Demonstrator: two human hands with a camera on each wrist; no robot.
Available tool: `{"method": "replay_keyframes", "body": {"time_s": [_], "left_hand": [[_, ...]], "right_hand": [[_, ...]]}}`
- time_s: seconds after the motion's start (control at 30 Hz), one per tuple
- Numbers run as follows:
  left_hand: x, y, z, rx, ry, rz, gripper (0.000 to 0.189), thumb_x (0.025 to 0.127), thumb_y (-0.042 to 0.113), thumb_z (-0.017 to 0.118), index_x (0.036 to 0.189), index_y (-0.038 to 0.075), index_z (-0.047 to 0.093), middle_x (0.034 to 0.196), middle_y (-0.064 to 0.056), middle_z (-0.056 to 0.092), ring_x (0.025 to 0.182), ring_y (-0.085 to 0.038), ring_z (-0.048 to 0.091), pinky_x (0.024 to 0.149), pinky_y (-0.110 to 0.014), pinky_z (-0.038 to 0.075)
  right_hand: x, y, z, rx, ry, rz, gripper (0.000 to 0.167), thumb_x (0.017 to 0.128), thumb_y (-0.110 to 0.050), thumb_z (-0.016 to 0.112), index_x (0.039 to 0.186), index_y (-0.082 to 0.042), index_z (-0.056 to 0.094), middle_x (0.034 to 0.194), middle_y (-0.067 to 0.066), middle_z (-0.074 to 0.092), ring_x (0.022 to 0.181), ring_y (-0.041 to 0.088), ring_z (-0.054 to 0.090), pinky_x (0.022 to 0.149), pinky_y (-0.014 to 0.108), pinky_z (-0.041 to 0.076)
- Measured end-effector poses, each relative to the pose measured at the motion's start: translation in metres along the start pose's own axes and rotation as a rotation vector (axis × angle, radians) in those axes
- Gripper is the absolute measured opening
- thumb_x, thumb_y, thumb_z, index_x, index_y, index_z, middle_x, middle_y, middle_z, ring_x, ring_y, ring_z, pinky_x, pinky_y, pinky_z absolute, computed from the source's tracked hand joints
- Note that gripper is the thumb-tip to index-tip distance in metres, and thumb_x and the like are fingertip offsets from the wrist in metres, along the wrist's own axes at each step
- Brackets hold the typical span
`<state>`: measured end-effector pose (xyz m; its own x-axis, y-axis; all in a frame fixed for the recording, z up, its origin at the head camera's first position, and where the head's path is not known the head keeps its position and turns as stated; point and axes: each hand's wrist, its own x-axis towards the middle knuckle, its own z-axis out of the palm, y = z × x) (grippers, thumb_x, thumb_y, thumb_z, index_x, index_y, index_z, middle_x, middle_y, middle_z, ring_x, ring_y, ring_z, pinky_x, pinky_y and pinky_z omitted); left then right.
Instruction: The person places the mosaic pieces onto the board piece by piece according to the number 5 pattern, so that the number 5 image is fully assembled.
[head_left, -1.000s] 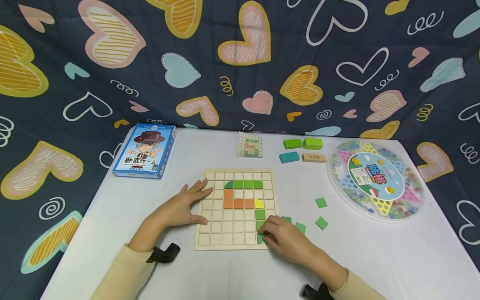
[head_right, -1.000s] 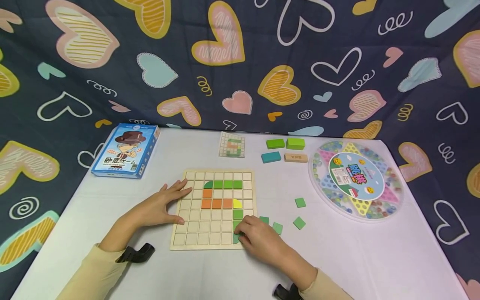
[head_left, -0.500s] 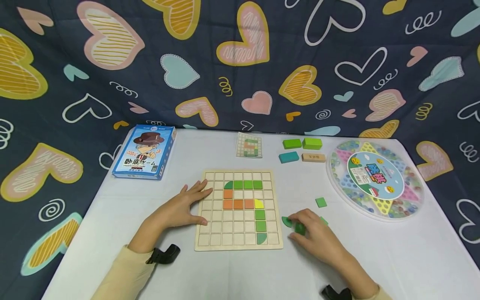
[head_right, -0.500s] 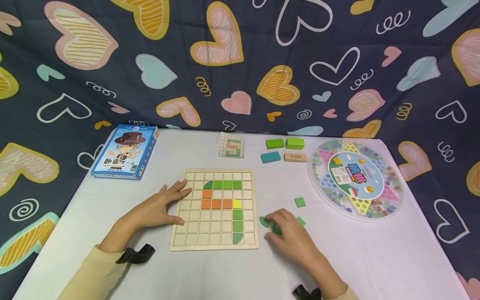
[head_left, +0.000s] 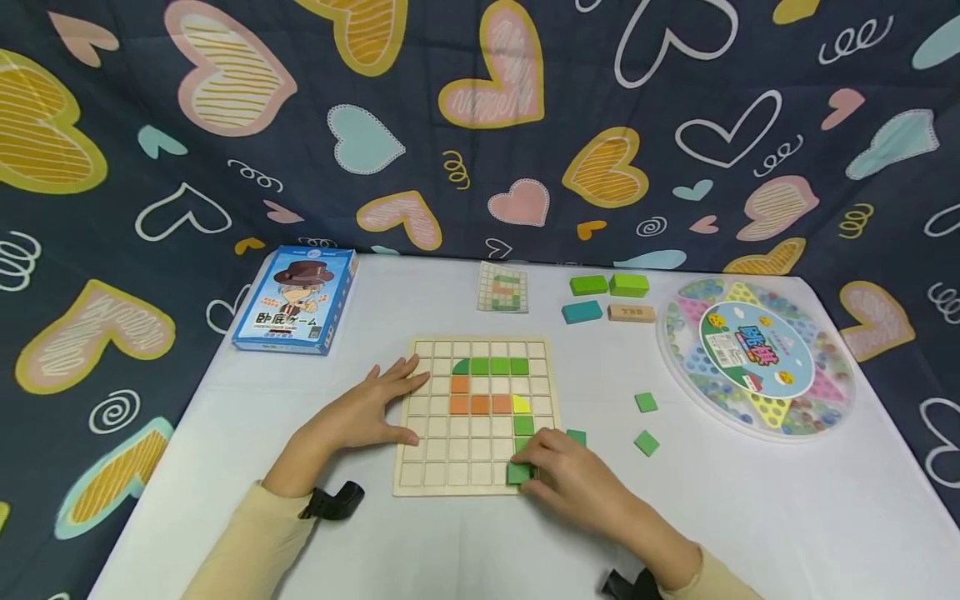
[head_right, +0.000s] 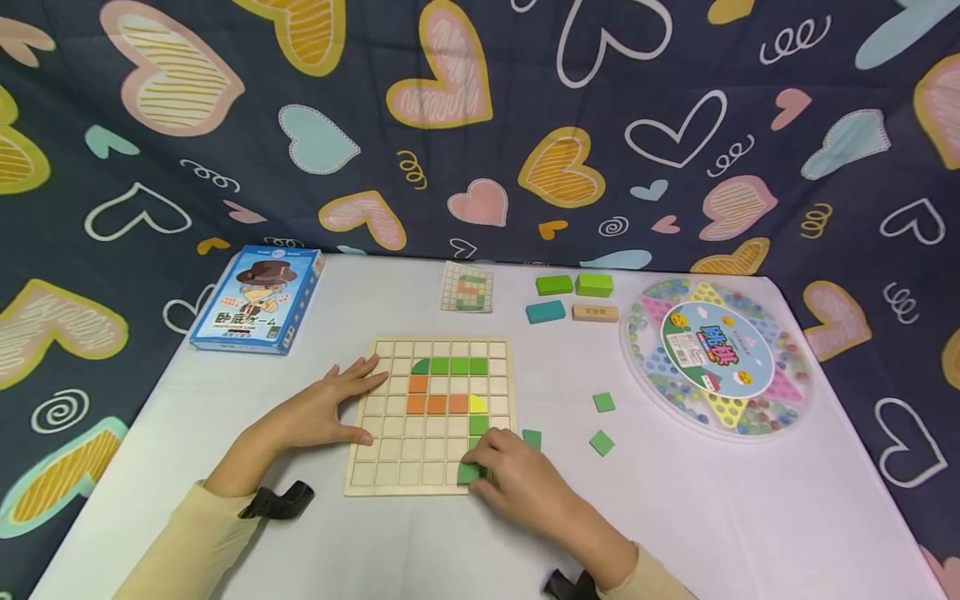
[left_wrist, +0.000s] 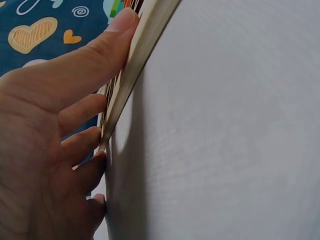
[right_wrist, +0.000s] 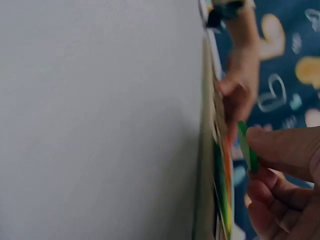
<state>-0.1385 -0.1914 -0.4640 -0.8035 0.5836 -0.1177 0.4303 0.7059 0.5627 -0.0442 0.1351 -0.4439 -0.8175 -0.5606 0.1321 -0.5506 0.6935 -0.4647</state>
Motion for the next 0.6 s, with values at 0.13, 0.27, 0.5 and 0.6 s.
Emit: {"method": "replay_keyframes", "body": {"time_s": [0.13,0.27,0.5,0.6], "left_hand": [[0.0,0.0,-0.001,-0.004,-0.003,0.004,0.097,0.065,0.049,0.081,0.145,0.012,0.039,0.158,-0.009,0.018,0.146,-0.031,0.014,0.116,-0.058,0.008],[0.001,0.001,-0.001,0.007,-0.001,0.004,0.098,0.065,0.049,0.081,0.145,0.013,0.039,0.158,-0.009,0.019,0.146,-0.031,0.015,0.116,-0.057,0.008],[0.002,0.0,-0.001,0.007,-0.001,0.006,0.099,0.065,0.051,0.08,0.146,0.013,0.038,0.158,-0.008,0.016,0.146,-0.03,0.013,0.117,-0.056,0.008],[0.001,-0.002,0.001,-0.004,0.004,0.004,0.098,0.065,0.05,0.08,0.145,0.012,0.039,0.158,-0.009,0.017,0.146,-0.031,0.014,0.117,-0.057,0.008]], "right_hand": [[0.014,-0.009,0.014,-0.019,-0.051,-0.026,0.02,0.08,-0.016,0.075,0.099,-0.014,0.072,0.096,-0.008,0.059,0.09,0.005,0.054,0.076,0.02,0.051],[0.016,-0.01,0.019,-0.027,-0.041,-0.003,0.02,0.077,-0.012,0.076,0.097,-0.014,0.072,0.094,-0.007,0.059,0.088,0.006,0.055,0.075,0.02,0.051],[0.018,-0.014,0.019,0.008,-0.045,0.085,0.023,0.076,-0.012,0.077,0.098,-0.013,0.071,0.096,-0.006,0.059,0.086,0.007,0.052,0.074,0.022,0.05],[0.018,-0.013,0.02,0.041,-0.064,0.086,0.026,0.077,-0.014,0.077,0.101,-0.012,0.07,0.098,-0.005,0.059,0.089,0.007,0.052,0.076,0.023,0.05]]}}
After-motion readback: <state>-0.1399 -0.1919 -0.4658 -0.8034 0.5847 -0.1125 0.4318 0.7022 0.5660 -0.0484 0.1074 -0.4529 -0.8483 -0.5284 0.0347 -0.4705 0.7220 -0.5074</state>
